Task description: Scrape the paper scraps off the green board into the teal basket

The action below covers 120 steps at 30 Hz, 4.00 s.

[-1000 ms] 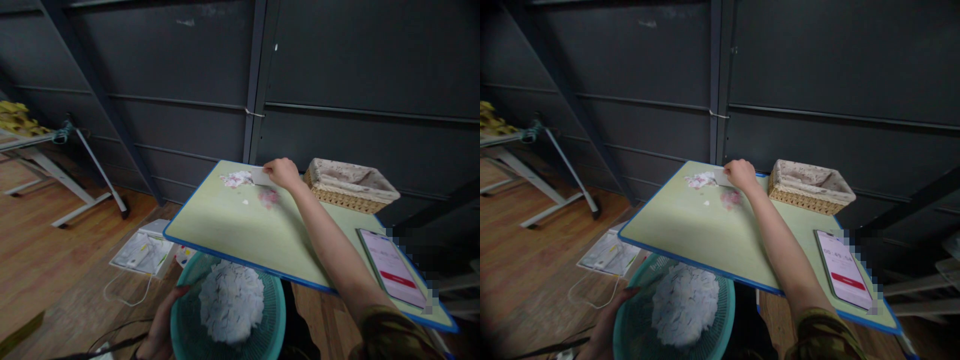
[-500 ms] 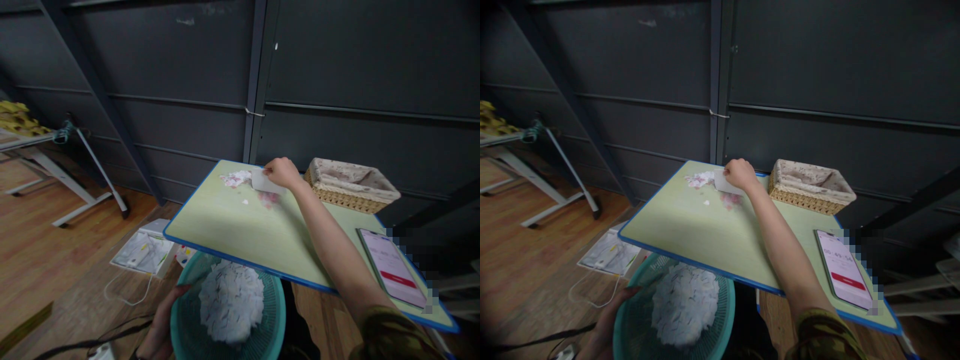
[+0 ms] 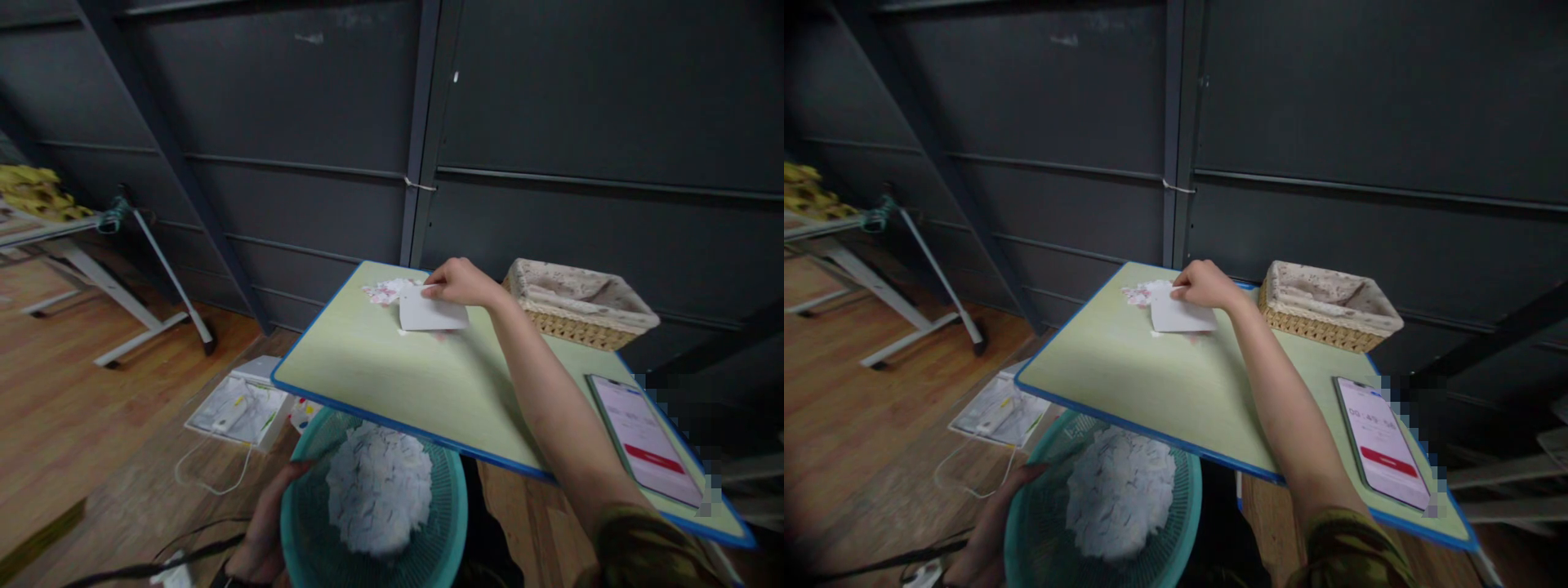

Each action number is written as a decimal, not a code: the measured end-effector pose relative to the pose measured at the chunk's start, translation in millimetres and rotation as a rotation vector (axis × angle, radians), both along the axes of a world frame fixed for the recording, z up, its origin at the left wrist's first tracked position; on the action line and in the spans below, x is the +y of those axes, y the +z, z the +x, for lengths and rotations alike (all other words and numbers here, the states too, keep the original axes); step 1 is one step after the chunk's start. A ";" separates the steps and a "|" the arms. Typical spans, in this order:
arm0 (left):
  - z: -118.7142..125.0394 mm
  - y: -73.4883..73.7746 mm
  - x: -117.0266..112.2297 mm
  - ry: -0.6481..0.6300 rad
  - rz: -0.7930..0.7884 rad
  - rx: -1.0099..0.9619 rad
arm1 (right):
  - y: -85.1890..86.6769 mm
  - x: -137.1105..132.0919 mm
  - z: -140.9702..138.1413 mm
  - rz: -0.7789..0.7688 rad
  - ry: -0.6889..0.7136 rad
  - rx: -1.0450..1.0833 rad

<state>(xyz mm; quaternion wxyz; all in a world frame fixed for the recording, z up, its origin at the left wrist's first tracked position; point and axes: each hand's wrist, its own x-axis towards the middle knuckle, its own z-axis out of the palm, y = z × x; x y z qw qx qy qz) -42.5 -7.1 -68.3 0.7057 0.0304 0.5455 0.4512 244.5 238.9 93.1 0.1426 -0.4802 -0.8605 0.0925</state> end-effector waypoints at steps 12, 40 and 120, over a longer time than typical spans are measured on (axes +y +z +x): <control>0.6 2.7 0.7 0.012 0.002 0.003 | -3.7 3.5 0.7 -0.027 0.022 0.002; 5.9 21.2 -0.5 0.012 0.003 0.083 | -10.1 -1.9 -11.8 -0.428 0.315 0.091; 5.1 13.7 -1.5 -0.024 0.009 0.016 | -55.6 13.4 -23.6 0.409 -0.249 -0.235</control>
